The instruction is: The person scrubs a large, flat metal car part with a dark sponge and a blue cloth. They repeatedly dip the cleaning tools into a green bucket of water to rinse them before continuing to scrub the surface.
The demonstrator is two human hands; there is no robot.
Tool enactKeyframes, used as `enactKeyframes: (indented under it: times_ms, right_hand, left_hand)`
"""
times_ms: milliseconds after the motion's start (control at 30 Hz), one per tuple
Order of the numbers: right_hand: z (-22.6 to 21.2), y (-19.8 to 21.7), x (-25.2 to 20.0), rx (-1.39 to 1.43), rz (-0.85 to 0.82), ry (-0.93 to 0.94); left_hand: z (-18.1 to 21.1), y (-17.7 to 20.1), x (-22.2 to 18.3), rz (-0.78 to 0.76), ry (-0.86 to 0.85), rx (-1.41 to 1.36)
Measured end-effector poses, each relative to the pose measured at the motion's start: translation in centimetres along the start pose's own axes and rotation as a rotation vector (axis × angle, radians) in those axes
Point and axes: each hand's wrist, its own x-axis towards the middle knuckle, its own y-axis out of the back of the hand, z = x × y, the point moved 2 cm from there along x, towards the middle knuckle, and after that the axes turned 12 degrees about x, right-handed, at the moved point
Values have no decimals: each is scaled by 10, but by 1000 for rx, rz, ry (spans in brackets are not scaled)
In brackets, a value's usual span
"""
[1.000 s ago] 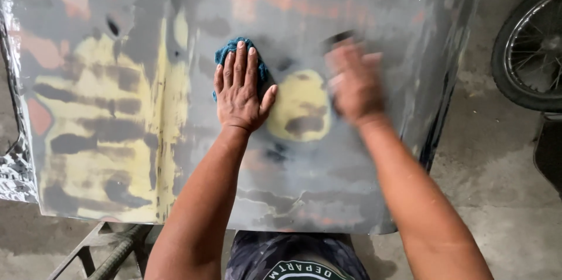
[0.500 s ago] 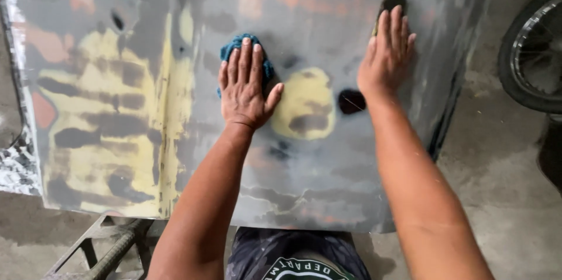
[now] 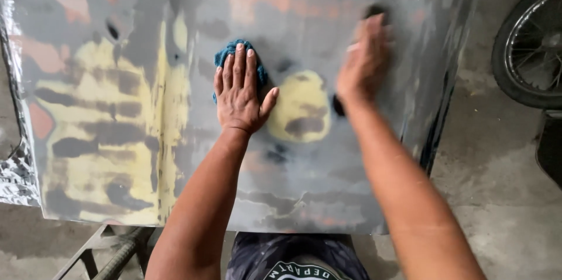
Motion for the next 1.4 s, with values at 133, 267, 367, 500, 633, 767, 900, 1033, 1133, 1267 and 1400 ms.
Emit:
enactKeyframes:
  times_ms: [133, 267, 367, 500, 633, 767, 900, 1033, 1133, 1267, 1400]
  right_hand:
    - [-80, 0, -22, 222, -472, 302]
    - [-50, -9, 4, 89, -515, 467]
    - [-25, -13, 11, 17, -223, 247]
    - [-81, -27, -10, 120, -392, 342]
    - [-72, -22, 10, 83, -540, 523]
    - [-37, -40, 25, -15, -231, 263]
    - [-88, -12, -13, 173, -422, 355]
    - [-28, 27, -19, 192, -616, 417]
    - [37, 54, 0, 218, -443, -93]
    - [13, 51, -11, -47, -120, 73]
    - [-83, 56, -94, 28, -568, 461]
  left_hand:
    - [1, -1, 1, -14, -2, -8]
    - [-3, -1, 3, 20, -4, -3]
    - [-2, -4, -5, 19, -10, -15]
    - [-1, 1, 1, 4, -3, -20]
    - [-1, -2, 0, 7, -7, 3]
    - [-2, 1, -3, 2, -6, -18]
    - [-1, -4, 0, -10, -2, 2]
    - [-2, -4, 1, 21, -11, -10]
    - [-2, 0, -6, 9, -11, -1]
    - [1, 3, 5, 37, -16, -17]
    - [-1, -3, 0, 32, -14, -1]
